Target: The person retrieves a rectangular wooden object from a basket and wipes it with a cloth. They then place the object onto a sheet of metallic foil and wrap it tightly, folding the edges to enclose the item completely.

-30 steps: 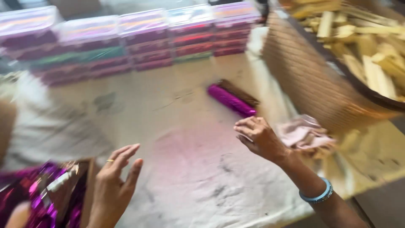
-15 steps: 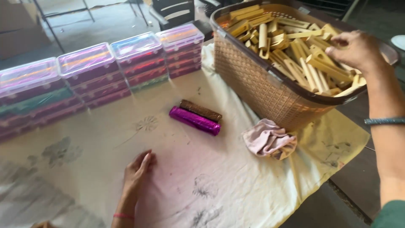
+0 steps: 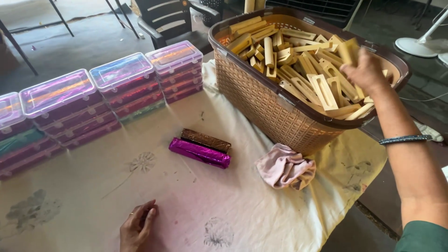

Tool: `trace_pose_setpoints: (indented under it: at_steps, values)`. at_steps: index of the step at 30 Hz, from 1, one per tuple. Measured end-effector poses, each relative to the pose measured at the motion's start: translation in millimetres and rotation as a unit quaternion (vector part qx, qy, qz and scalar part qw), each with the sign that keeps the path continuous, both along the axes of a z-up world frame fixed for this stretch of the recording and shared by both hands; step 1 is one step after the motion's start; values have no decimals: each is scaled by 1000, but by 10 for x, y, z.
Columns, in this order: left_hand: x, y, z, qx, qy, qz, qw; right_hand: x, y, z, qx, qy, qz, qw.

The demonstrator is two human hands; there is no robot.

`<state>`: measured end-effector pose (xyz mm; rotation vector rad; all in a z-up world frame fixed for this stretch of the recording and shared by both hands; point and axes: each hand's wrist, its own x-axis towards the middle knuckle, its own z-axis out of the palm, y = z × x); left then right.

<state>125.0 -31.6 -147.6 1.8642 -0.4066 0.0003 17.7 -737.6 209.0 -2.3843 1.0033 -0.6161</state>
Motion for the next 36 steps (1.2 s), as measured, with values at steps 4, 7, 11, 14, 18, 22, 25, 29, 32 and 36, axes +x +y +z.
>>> trace_pose_setpoints:
  at_steps: [4,7,11,14,18,22,25,29,32,36]
  values:
    - [-75,-45,168,-11,0,-9,1000,-82,-370,-186,-153,-43,9,987]
    - [-156,-130,467,8,26,14,1000,54,46,-44,-17,131,-46,990]
    - [-319,-162,760,99,25,44,994,268,-77,-361,-36,319,51,946]
    - [-345,-164,834,78,23,34,996,204,-169,-381,-3,238,99,966]
    - [-386,-187,904,106,25,32,994,13,361,32,155,-23,110,982]
    - [-402,-190,935,91,18,34,995,114,-147,-281,-9,253,-53,966]
    - [-417,-189,958,89,14,26,996,41,-806,-814,-5,279,-86,956]
    - [-437,-215,1011,96,10,27,995,199,-1549,-1283,117,252,-21,961]
    - [-427,-213,1033,75,-2,26,997,364,-942,-889,-6,391,-13,920]
    - [-466,-215,1122,102,-14,31,994,730,-2099,-1614,-7,357,-41,933]
